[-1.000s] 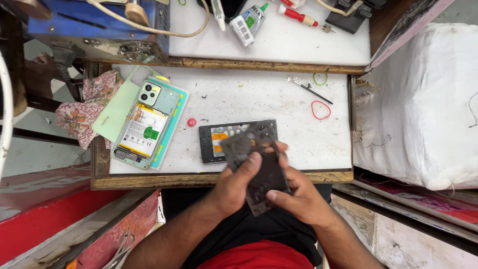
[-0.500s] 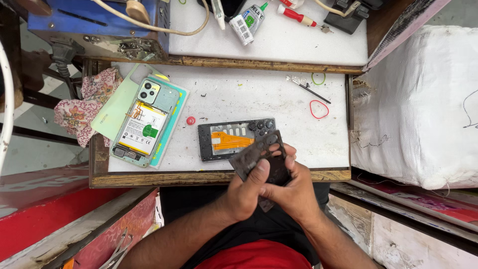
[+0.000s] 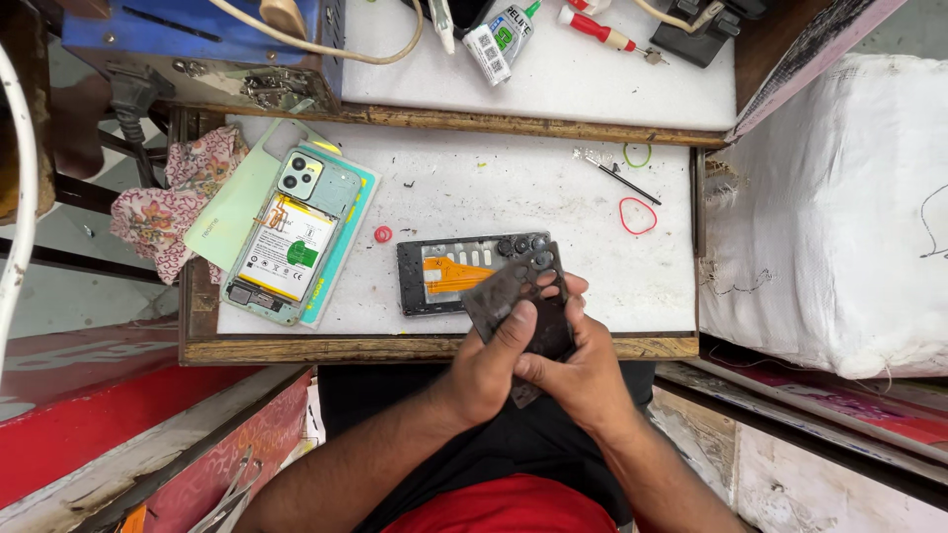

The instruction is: The person assembles a smartphone by fitting the internal chassis into a metal frame and then attaching a back cover. They handle the phone's internal components, a metal frame, and a purple back cover, aligning and snapping the parts together on a cluttered workbench.

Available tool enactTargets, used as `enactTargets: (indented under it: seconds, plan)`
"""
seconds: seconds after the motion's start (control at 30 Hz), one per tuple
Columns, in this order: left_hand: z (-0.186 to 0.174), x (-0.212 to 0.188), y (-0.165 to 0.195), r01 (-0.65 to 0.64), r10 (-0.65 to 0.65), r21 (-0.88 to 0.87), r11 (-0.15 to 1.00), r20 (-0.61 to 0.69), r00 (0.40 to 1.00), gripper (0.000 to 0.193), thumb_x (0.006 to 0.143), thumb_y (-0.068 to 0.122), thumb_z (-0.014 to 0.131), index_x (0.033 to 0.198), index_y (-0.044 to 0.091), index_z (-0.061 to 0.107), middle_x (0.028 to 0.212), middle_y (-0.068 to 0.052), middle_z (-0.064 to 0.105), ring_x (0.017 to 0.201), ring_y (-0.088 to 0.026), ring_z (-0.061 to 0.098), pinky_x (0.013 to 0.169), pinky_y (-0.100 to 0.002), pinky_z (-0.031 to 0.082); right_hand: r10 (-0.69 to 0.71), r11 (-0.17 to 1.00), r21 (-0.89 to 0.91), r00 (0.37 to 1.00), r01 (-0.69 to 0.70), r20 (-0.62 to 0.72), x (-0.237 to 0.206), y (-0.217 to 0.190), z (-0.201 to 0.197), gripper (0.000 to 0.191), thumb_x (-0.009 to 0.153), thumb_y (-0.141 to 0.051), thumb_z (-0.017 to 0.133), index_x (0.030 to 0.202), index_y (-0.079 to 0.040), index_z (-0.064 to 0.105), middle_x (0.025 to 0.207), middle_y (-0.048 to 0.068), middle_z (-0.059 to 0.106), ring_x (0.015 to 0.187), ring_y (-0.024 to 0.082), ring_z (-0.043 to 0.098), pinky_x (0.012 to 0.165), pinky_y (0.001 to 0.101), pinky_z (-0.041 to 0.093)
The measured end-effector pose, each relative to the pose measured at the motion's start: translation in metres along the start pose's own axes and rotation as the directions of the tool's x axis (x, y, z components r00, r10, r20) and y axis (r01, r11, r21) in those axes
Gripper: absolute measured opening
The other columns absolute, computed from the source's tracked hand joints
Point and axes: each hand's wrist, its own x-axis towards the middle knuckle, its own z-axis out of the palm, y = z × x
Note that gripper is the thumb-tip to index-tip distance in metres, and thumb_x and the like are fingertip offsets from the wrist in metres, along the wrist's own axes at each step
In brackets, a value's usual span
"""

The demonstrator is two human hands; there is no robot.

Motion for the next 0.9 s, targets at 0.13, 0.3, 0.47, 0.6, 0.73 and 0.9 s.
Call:
enactTargets:
  seconds: [0.13, 0.3, 0.47, 0.6, 0.73, 0.9]
  plan:
    - [0.002, 0.002, -0.002, -0.073, 0.074, 0.088, 0.993, -0.013, 0.997, 0.048, 0.117, 0.038, 0.039, 0.144, -0.001, 0.045, 0.136, -0.012, 0.059, 0.125, -0.018, 0.061, 0.112, -0.036, 0.054, -0.048, 0.999, -0.026, 0.995, 0.046, -0.088, 0.001, 0.004, 0.007, 0.044, 0.088, -0.006, 0.081, 0.126, 0.008, 0.065, 0.104, 0.011, 0.073, 0.092, 0.015, 0.071, 0.077, 0.0270, 0.062]
    - [-0.010, -0.001, 0.014, 0.126, -0.128, -0.155, 0.980, 0.002, 0.992, 0.052, 0.116, 0.037, 0.041, 0.148, -0.003, 0.049, 0.124, -0.012, 0.063, 0.115, -0.019, 0.063, 0.103, -0.036, 0.055, -0.020, 1.000, -0.019, 0.993, 0.022, 0.114, -0.006, -0.011, -0.005, 0.058, 0.085, -0.002, 0.076, 0.137, 0.006, 0.052, 0.119, 0.010, 0.067, 0.105, 0.012, 0.065, 0.090, 0.0269, 0.056]
    - [-0.009, 0.006, 0.021, 0.165, -0.169, -0.114, 0.980, -0.033, 0.985, 0.054, 0.111, 0.037, 0.048, 0.150, -0.001, 0.047, 0.126, -0.012, 0.063, 0.115, -0.019, 0.063, 0.101, -0.036, 0.054, 0.040, 0.996, 0.063, 0.958, -0.060, 0.283, -0.006, -0.021, -0.012, 0.066, 0.086, 0.002, 0.069, 0.145, 0.003, 0.042, 0.120, 0.012, 0.063, 0.110, 0.014, 0.064, 0.095, 0.0301, 0.055]
    - [-0.007, 0.006, 0.026, -0.017, 0.059, 0.426, 0.904, -0.085, 0.995, 0.045, 0.107, 0.023, 0.059, 0.145, 0.000, 0.048, 0.132, -0.013, 0.059, 0.123, -0.023, 0.061, 0.106, -0.035, 0.052, -0.059, 0.881, 0.473, 0.997, 0.029, 0.048, -0.005, -0.014, -0.009, 0.036, 0.100, -0.005, 0.060, 0.132, 0.004, 0.048, 0.117, 0.015, 0.063, 0.107, 0.019, 0.064, 0.095, 0.0363, 0.056]
    - [0.003, -0.008, 0.023, 0.064, 0.036, 0.636, 0.769, -0.143, 0.989, 0.032, 0.096, 0.013, 0.069, 0.124, -0.001, 0.060, 0.106, -0.010, 0.069, 0.098, -0.020, 0.068, 0.088, -0.031, 0.055, -0.180, 0.819, 0.502, 0.955, 0.278, -0.236, -0.006, 0.002, 0.000, 0.021, 0.113, -0.015, 0.052, 0.127, -0.001, 0.046, 0.116, 0.013, 0.062, 0.103, 0.017, 0.063, 0.093, 0.0349, 0.056]
    - [0.001, -0.013, 0.013, 0.109, 0.084, 0.668, 0.736, -0.250, 0.965, 0.017, 0.103, 0.018, 0.062, 0.101, 0.000, 0.063, 0.083, -0.010, 0.065, 0.075, -0.018, 0.065, 0.069, -0.032, 0.053, -0.263, 0.930, 0.213, 0.948, 0.299, -0.180, -0.007, 0.012, 0.010, 0.027, 0.111, -0.014, 0.050, 0.133, 0.002, 0.046, 0.119, 0.012, 0.065, 0.104, 0.015, 0.063, 0.091, 0.0330, 0.056]
